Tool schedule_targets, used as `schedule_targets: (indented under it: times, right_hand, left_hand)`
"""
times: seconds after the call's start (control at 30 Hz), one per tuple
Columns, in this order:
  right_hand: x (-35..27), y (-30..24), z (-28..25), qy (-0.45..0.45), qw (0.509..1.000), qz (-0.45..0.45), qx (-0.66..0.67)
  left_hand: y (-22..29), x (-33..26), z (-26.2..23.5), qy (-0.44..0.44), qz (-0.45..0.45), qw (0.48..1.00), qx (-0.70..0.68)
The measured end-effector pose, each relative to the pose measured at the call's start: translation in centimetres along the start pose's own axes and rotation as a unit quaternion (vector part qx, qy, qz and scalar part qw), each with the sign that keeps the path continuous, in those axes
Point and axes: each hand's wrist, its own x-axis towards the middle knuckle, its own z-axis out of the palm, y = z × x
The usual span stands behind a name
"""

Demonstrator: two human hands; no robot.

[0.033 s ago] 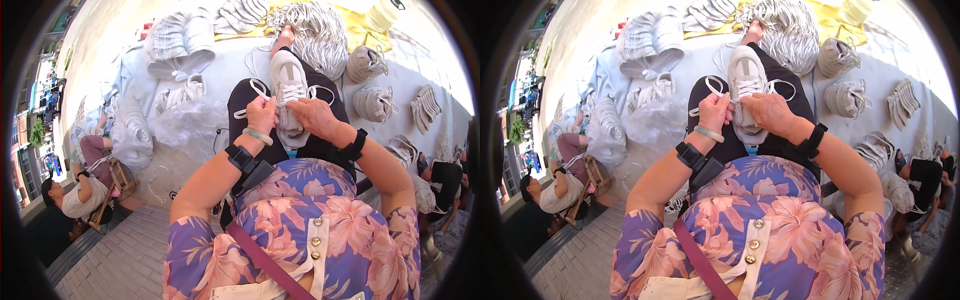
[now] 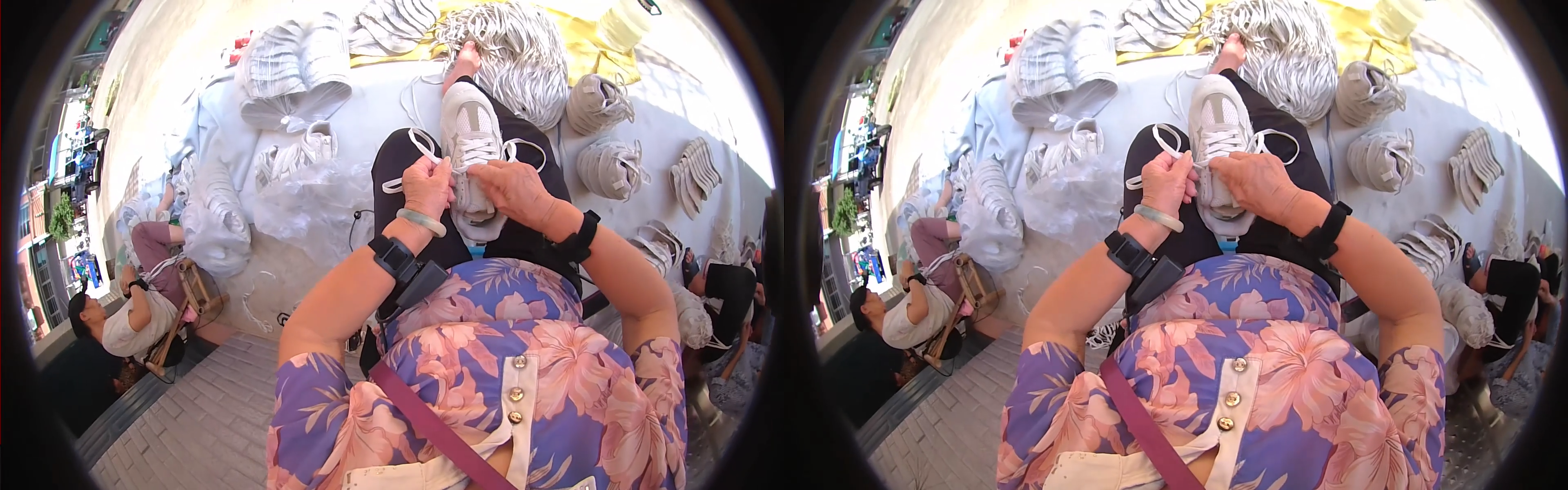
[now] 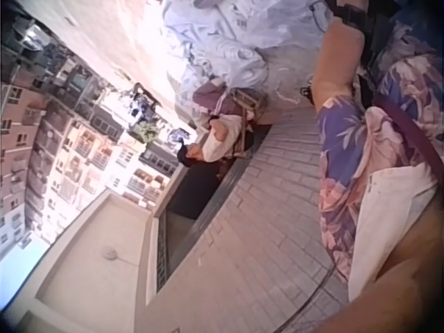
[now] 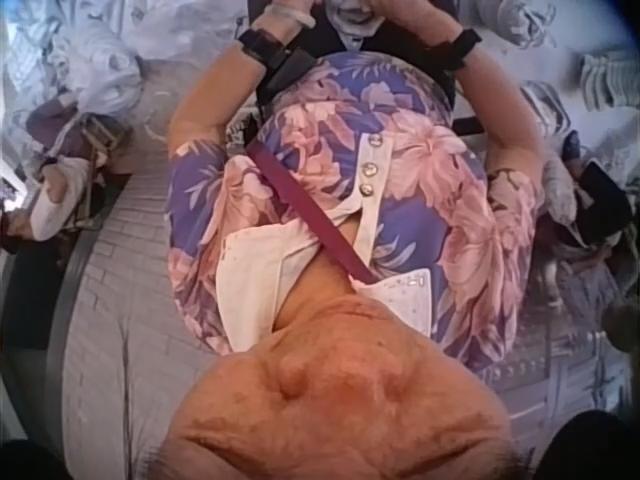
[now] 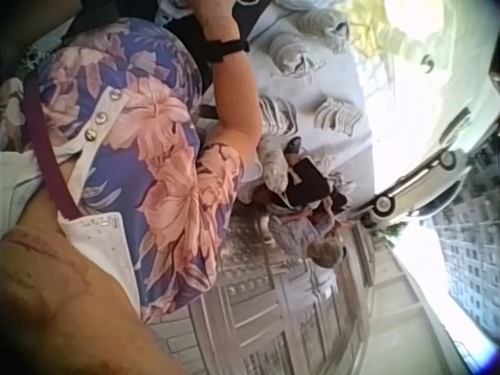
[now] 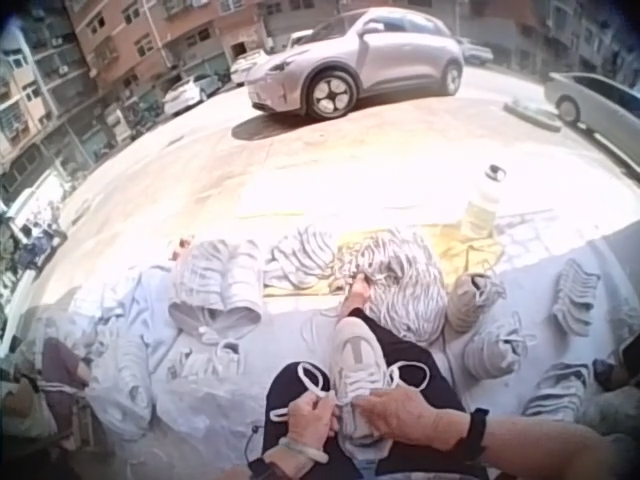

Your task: Lacing and organizing shoe uppers or finished sneakers.

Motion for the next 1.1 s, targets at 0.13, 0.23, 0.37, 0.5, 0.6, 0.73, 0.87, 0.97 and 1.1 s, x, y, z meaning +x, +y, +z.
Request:
schedule_targets:
  times: [0.13, 0.23, 0.37, 0.5, 0.6, 0.73, 0.87, 0.97, 1.1]
  right_hand:
    - [-0.2, 1.1, 0.9, 0.043, 0.994, -0.007, 0.096]
    - [-0.5, 0.9, 0.4, 0.025, 0.996, -0.036, 0.073]
    - [-0.4, 0.4, -0.2, 0.0, 0.998, -0.056, 0.007]
    - [-0.5, 0.3, -0.3, -0.019, 0.993, -0.086, -0.077]
    - [-0.5, -0.1, -0.2, -0.004, 0.989, -0.101, -0.111]
    - [-0.4, 0.0, 0.2, 0.006, 0.991, -0.082, -0.102]
    - [-0.1, -0.2, 0.1, -0.017, 0.997, -0.03, -0.075]
    - [0.0, 0.1, 0.1, -0.033, 0.999, 0.004, -0.034]
    - [-0.2, 0.6, 0.3, 0.003, 1.0, -0.003, 0.029]
  left_hand:
    - [-0.3, 0.4, 0.2, 0.01, 0.009, 1.0, 0.027]
    - [-0.7, 0.6, 0.4, 0.03, 0.027, 0.998, 0.051]
    - [-2.5, 1.4, -0.1, 0.061, 0.145, 0.979, 0.127]
    - [-1.5, 0.4, -0.4, 0.056, 0.205, 0.95, 0.231]
    - [-1.3, 0.3, -0.6, 0.054, 0.217, 0.94, 0.256]
    - [-2.0, 1.3, -0.9, 0.064, 0.223, 0.943, 0.239]
    - [-2.5, 1.7, -1.0, 0.058, 0.23, 0.945, 0.226]
    - [-2.5, 1.6, -1.0, 0.054, 0.224, 0.945, 0.231]
    - [-2.3, 1.2, -0.7, 0.044, 0.218, 0.95, 0.218]
